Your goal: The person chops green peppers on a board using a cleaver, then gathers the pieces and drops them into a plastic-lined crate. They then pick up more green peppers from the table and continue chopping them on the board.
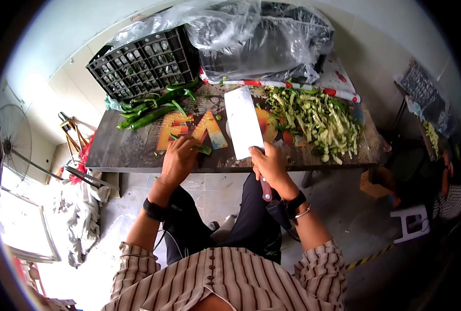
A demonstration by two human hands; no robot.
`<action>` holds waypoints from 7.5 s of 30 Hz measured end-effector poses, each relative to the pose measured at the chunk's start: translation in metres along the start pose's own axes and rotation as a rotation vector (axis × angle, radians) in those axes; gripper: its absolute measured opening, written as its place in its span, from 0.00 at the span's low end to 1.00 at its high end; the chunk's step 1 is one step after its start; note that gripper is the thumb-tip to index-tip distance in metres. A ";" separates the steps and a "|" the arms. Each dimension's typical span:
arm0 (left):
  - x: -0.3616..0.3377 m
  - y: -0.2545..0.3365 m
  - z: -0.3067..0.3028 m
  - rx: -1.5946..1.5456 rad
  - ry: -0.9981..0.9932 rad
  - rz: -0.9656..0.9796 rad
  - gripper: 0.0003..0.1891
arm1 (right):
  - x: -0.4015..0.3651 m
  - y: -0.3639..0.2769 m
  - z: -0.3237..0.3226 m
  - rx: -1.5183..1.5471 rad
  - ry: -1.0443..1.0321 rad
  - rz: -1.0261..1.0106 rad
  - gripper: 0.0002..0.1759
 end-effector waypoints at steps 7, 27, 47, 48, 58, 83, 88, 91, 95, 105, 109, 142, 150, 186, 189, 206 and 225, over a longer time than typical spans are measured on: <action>-0.002 0.001 0.004 -0.080 0.090 -0.068 0.05 | -0.001 -0.002 0.001 -0.042 -0.013 -0.017 0.12; -0.009 0.010 -0.005 -0.067 0.070 -0.202 0.17 | -0.001 0.001 0.001 -0.066 -0.003 -0.013 0.10; -0.010 0.005 -0.023 -0.216 -0.205 0.031 0.13 | -0.001 0.003 0.001 -0.069 0.007 -0.018 0.10; -0.010 0.003 -0.024 -0.280 -0.234 0.024 0.12 | -0.001 0.003 0.001 -0.065 0.010 -0.019 0.10; -0.016 0.013 -0.028 -0.063 -0.087 -0.100 0.17 | -0.001 0.002 0.000 -0.074 -0.005 -0.003 0.10; -0.027 -0.021 -0.019 -0.488 0.195 -0.586 0.14 | -0.002 0.002 0.002 -0.035 0.019 0.036 0.11; -0.029 -0.028 -0.033 -0.343 -0.064 -0.563 0.08 | -0.001 0.005 0.002 -0.027 0.027 0.077 0.08; -0.025 -0.022 -0.034 -0.116 -0.003 -0.433 0.08 | -0.001 0.006 0.001 -0.054 0.026 0.061 0.09; -0.026 -0.022 -0.018 0.045 0.175 -0.199 0.13 | -0.002 -0.001 0.006 -0.040 0.028 0.048 0.11; -0.021 -0.012 0.000 0.073 0.173 -0.107 0.08 | 0.012 -0.037 0.008 -0.264 -0.144 0.050 0.07; -0.015 -0.015 0.005 0.108 0.193 -0.119 0.07 | 0.027 -0.073 0.030 -0.751 -0.261 -0.238 0.09; -0.014 -0.014 0.002 0.067 0.097 -0.138 0.16 | 0.074 -0.086 0.078 -1.346 -0.645 -0.710 0.08; -0.013 -0.016 0.003 0.054 0.099 -0.139 0.17 | 0.076 -0.073 0.078 -1.359 -0.626 -0.607 0.08; -0.015 -0.014 0.005 0.041 0.157 -0.152 0.17 | 0.088 -0.082 0.091 -1.276 -0.585 -0.580 0.11; -0.013 -0.015 0.002 0.015 0.129 -0.149 0.16 | 0.078 -0.091 0.087 -1.332 -0.665 -0.530 0.11; -0.015 -0.016 0.005 0.047 0.187 -0.138 0.16 | 0.098 -0.077 0.108 -1.205 -0.579 -0.611 0.10; -0.014 -0.017 0.004 0.022 0.176 -0.153 0.13 | 0.099 -0.069 0.114 -1.172 -0.575 -0.594 0.11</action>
Point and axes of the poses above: each hand's wrist, its own x-axis towards the middle knuckle, its own z-axis out of the palm, y = z × x, the point moved 1 cm from there along x, towards the middle knuckle, and after that the axes turned 3 degrees about y, right-handed, at the moved point
